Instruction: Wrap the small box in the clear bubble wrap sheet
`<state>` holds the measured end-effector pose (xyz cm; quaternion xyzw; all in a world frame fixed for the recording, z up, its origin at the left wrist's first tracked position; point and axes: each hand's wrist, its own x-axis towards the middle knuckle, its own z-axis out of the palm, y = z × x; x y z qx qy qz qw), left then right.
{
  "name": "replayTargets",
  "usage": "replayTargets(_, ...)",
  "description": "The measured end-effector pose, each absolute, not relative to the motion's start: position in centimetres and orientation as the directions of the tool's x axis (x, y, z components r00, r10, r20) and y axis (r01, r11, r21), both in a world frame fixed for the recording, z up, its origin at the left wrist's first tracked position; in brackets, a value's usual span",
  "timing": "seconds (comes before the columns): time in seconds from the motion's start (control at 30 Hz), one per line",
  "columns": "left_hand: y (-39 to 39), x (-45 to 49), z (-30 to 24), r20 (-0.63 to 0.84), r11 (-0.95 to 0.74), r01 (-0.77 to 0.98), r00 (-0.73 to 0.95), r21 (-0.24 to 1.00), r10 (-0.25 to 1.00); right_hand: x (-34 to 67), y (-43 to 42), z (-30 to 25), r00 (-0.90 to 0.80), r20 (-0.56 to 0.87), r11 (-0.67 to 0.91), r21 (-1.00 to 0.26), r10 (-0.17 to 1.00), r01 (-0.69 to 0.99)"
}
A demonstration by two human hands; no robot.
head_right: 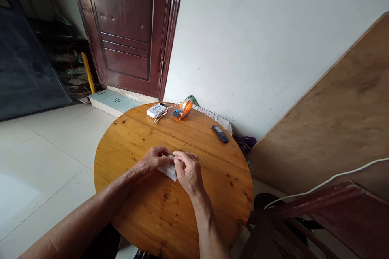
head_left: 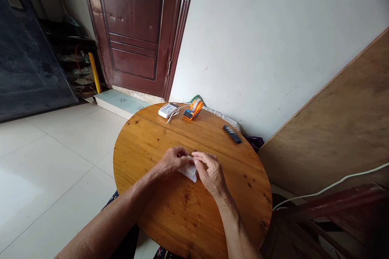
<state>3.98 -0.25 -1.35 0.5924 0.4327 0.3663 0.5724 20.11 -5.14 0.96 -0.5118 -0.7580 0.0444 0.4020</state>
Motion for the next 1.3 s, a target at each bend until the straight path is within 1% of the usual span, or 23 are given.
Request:
replayTargets(0.13, -0.2, 4.0, -1.8, -0.044, 0.007, 0.1, 0.374, 0.995, 0.927, 20.2, -5.1, 0.6, -0.118, 0.537, 0.447, -0.538, 0.835, 0.714)
replayTargets(0.4, -0.1, 4.0, -1.9, -0.065, 0.023, 0.106, 0.409, 0.994, 0.91, 20.6, -4.7, 0.1, -0.01, 0.493, 0.389, -0.675, 0.87, 0.627)
replayTargets(0.5, -0.1, 3.9, -1.8, -0.075, 0.022, 0.134, 0.408, 0.991, 0.91, 20.8, -4.5, -0.2, 0.034, 0.494, 0.369, -0.692, 0.869, 0.62)
replayTargets(0.6, -0.2, 3.8, -1.7, -0.063, -0.001, 0.155, 0.403, 0.988, 0.913, 20.9, -4.3, -0.5, 0.047, 0.459, 0.329, -0.701, 0.887, 0.632)
replayTargets(0.73, -0.3, 3.8, -1.6, -0.052, -0.025, 0.185, 0.398, 0.982, 0.916, 20.8, -4.1, -0.9, 0.075, 0.334, 0.225, -0.768, 0.939, 0.599)
replayTargets(0.87, -0.3, 3.9, -1.6, -0.045, -0.037, 0.202, 0.388, 0.979, 0.921, 20.5, -4.1, -0.9, 0.088, 0.117, 0.063, -0.883, 0.989, 0.466)
replayTargets(0.97, -0.3, 3.9, -1.6, -0.036, -0.045, 0.203, 0.38, 0.978, 0.924, 20.2, -4.2, -0.9, 0.117, 0.034, -0.013, -0.926, 0.993, 0.377)
replayTargets(1.1, -0.3, 3.9, -1.6, -0.036, -0.04, 0.19, 0.381, 0.981, 0.924, 19.8, -4.2, -0.9, 0.15, 0.027, -0.019, -0.956, 0.988, 0.294)
replayTargets(1.3, -0.2, 4.0, -1.6, -0.043, -0.028, 0.177, 0.385, 0.984, 0.922, 19.5, -4.0, -1.4, 0.144, 0.042, 0.003, -0.964, 0.989, 0.265)
